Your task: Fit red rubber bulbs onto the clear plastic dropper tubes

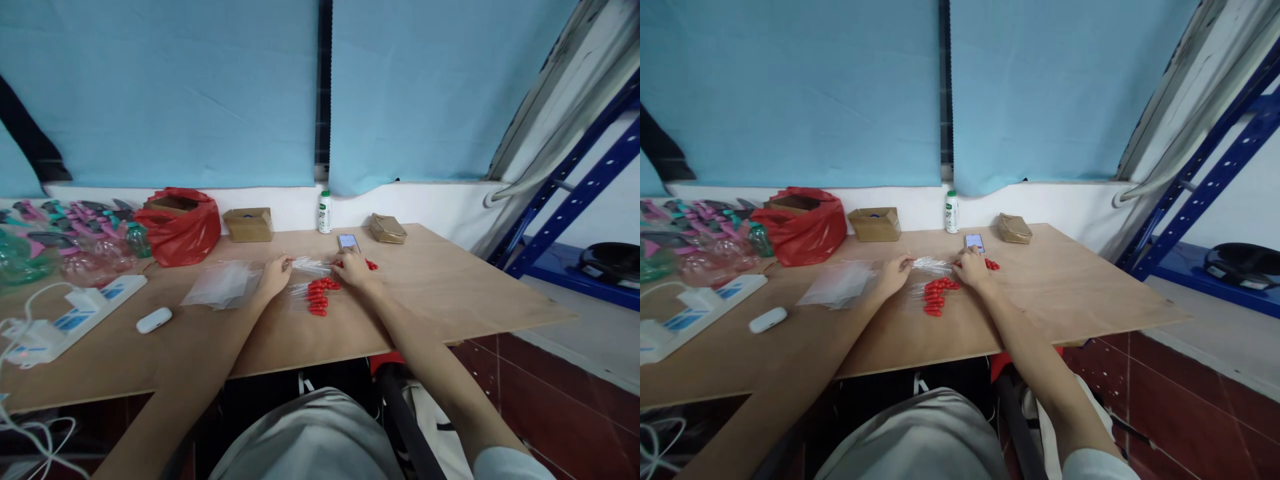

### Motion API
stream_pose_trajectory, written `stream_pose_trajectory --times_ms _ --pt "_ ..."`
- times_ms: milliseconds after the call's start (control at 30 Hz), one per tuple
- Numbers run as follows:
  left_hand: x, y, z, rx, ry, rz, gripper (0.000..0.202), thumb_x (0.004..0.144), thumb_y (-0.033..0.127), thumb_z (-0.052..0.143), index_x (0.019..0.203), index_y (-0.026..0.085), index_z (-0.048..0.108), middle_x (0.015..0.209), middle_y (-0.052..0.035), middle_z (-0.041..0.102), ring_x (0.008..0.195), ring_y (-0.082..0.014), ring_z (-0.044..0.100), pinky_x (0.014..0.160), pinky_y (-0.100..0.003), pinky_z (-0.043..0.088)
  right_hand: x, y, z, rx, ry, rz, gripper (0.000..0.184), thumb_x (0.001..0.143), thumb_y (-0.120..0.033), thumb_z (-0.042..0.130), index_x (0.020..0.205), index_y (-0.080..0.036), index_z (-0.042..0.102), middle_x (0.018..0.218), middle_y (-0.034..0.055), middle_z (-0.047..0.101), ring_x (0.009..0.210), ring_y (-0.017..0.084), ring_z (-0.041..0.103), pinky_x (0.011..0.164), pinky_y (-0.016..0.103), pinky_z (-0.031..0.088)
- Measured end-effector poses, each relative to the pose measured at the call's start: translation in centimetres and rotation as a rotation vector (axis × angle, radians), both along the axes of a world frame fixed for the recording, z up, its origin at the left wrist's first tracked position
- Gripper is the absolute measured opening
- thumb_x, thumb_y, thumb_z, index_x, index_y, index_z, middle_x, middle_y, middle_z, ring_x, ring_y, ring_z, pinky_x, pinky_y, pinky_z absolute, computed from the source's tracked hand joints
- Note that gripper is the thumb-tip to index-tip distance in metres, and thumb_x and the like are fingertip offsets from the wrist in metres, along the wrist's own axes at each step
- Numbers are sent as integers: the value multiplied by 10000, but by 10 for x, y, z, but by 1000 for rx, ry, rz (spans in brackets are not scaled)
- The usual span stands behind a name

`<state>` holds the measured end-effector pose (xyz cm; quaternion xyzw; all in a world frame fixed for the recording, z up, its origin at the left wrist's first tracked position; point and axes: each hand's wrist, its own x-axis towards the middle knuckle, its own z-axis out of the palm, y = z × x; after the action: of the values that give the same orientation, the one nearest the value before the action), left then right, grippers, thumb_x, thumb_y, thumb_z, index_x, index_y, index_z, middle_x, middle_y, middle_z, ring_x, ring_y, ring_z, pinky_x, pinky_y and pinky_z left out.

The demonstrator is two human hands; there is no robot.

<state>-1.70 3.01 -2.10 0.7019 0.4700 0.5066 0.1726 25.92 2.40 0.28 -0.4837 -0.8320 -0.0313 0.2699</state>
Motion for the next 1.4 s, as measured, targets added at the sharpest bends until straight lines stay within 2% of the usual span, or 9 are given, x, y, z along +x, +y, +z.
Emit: stream_pose_trajectory --times_ms 200,433,667,800,833,933,1067,1233,1400 --pt "5 -3 -1 -21 93 -3 169 816 160 645 901 252 759 959 -52 731 864 -226 632 895 -353 482 -7 -8 4 -26 -70 -36 109 864 -289 735 926 -216 789 1166 117 670 1155 328 465 973 444 390" --pt "15 -20 13 27 54 -48 140 862 214 643 937 255 754 990 -50 726 889 -230 627 936 -365 470 -9 -7 9 18 4 -21 141 929 -265 642 947 -207 769 1121 131 681 1131 328 487 982 461 390" --pt "32 -46 36 87 -45 -204 175 844 258 715 1017 264 743 1091 -81 674 1139 -285 549 1111 -423 363 -21 -20 18 104 208 212 182 972 -328 607 1026 -220 744 1043 95 720 1072 289 534 981 440 385" --pt "36 -49 35 21 -37 -321 25 847 255 715 827 246 726 918 -81 670 1039 -282 568 1051 -408 396 -30 -26 18 79 247 356 162 966 -325 627 1022 -228 745 1026 82 727 1046 262 557 969 414 399" --pt "36 -48 34 2 -28 -339 79 855 259 707 777 241 709 861 -74 659 986 -273 580 1010 -393 416 -31 -26 17 71 246 374 155 962 -324 635 1014 -227 745 1019 80 727 1033 257 561 960 406 405" --pt "33 -44 28 2 53 -330 102 896 292 663 811 249 701 848 -55 670 872 -246 604 902 -353 442 -27 -23 17 57 239 382 158 943 -332 664 1028 -223 741 1010 79 726 1009 252 569 940 388 418" --pt "28 -40 22 37 112 -217 99 924 331 629 936 268 705 896 -43 704 826 -239 624 817 -327 443 -12 -11 15 82 270 235 194 969 -327 607 1055 -203 728 1033 85 726 983 242 585 934 370 423" --pt "26 -38 17 42 139 -136 101 933 326 609 967 270 685 911 -29 708 757 -209 606 729 -299 416 16 10 8 98 260 -133 237 965 -238 520 1014 -176 743 1029 110 729 994 251 601 955 364 417" --pt "27 -38 15 7 98 -139 79 907 322 638 943 271 686 798 -4 667 611 -174 528 637 -278 371 50 25 3 -128 262 -491 283 914 -272 564 1102 -152 737 970 133 742 894 237 670 801 309 465"
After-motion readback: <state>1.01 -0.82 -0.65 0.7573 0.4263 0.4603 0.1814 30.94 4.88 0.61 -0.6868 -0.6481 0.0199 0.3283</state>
